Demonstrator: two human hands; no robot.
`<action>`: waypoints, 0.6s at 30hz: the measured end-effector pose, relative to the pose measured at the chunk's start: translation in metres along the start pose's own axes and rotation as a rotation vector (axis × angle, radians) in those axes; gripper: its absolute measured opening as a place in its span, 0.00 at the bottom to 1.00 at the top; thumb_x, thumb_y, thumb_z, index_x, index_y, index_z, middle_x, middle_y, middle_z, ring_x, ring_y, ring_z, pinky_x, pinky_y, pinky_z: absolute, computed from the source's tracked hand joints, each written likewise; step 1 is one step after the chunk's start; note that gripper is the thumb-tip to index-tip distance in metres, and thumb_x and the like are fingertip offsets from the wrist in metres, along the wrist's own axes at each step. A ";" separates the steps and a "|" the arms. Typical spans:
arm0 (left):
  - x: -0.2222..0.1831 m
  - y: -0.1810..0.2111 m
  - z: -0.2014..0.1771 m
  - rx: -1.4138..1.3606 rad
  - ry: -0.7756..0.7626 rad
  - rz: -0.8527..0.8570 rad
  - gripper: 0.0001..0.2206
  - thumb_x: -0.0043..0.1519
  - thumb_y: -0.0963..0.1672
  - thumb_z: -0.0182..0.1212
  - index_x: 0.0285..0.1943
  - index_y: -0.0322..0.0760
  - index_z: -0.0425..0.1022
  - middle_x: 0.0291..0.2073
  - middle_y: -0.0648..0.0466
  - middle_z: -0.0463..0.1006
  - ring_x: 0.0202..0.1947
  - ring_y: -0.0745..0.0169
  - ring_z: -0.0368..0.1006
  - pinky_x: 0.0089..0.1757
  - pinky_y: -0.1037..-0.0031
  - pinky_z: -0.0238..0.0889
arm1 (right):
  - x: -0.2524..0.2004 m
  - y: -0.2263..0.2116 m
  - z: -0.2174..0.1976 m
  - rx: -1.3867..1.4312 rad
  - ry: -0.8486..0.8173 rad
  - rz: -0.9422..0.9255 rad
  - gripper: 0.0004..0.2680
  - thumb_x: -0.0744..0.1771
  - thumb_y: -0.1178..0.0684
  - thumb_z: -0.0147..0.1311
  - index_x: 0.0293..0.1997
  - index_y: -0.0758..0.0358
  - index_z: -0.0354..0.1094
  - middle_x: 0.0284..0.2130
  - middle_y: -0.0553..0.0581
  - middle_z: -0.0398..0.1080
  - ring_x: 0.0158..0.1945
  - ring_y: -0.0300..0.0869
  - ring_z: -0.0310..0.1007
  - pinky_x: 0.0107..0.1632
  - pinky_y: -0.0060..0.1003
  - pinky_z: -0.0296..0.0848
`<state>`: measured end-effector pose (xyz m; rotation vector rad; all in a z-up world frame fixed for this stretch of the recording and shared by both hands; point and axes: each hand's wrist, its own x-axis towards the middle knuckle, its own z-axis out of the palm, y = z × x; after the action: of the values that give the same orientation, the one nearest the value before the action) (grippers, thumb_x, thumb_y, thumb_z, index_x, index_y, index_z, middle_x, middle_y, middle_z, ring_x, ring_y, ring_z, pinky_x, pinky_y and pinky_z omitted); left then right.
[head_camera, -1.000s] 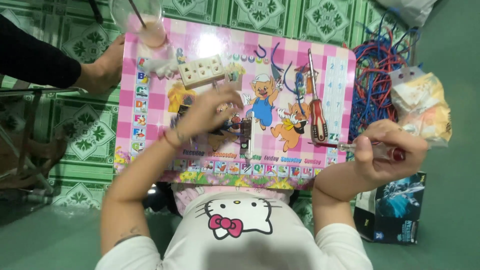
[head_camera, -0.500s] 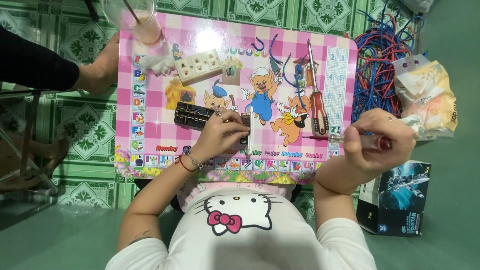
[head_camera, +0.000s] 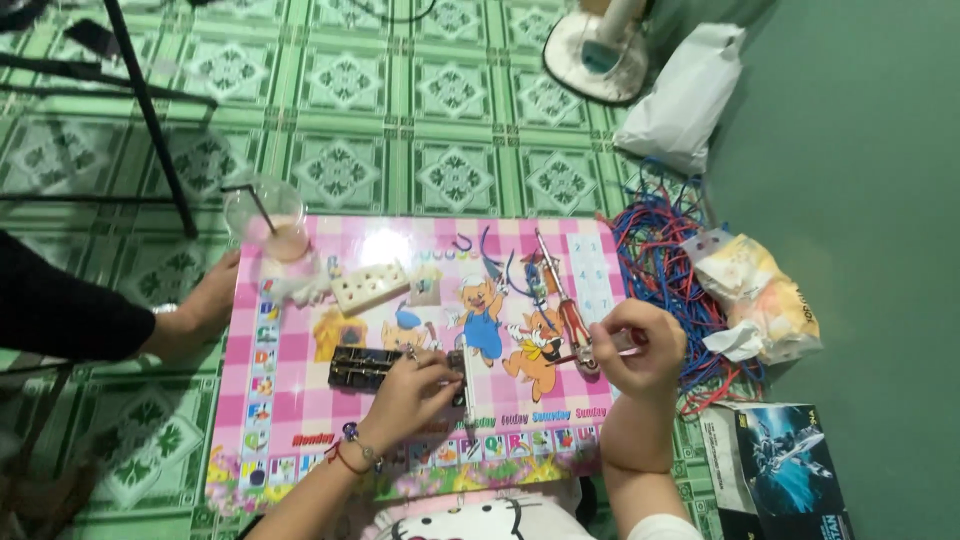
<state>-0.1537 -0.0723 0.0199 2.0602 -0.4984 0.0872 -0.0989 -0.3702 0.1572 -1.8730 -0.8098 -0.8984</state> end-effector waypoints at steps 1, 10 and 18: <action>0.004 -0.008 0.001 0.003 0.002 0.014 0.02 0.58 0.43 0.69 0.37 0.43 0.84 0.35 0.54 0.82 0.41 0.48 0.77 0.41 0.61 0.72 | -0.006 0.011 -0.001 -0.007 0.008 -0.010 0.04 0.66 0.58 0.57 0.33 0.63 0.66 0.15 0.53 0.66 0.14 0.40 0.53 0.20 0.31 0.59; 0.022 -0.045 0.006 0.445 -0.032 0.543 0.04 0.57 0.46 0.66 0.32 0.47 0.77 0.25 0.57 0.75 0.31 0.57 0.74 0.35 0.67 0.67 | -0.013 0.025 0.008 0.006 -0.058 -0.065 0.05 0.61 0.58 0.64 0.29 0.60 0.69 0.12 0.48 0.67 0.09 0.39 0.55 0.15 0.32 0.60; 0.028 -0.028 -0.004 0.431 0.055 0.636 0.05 0.56 0.45 0.67 0.30 0.47 0.75 0.23 0.58 0.72 0.28 0.59 0.71 0.33 0.69 0.66 | 0.001 -0.002 0.021 0.182 -0.135 0.072 0.09 0.67 0.53 0.60 0.32 0.60 0.62 0.22 0.55 0.76 0.15 0.35 0.62 0.20 0.25 0.63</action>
<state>-0.1172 -0.0651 0.0070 2.2209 -1.1651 0.6759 -0.0949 -0.3507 0.1517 -1.8040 -0.8700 -0.6368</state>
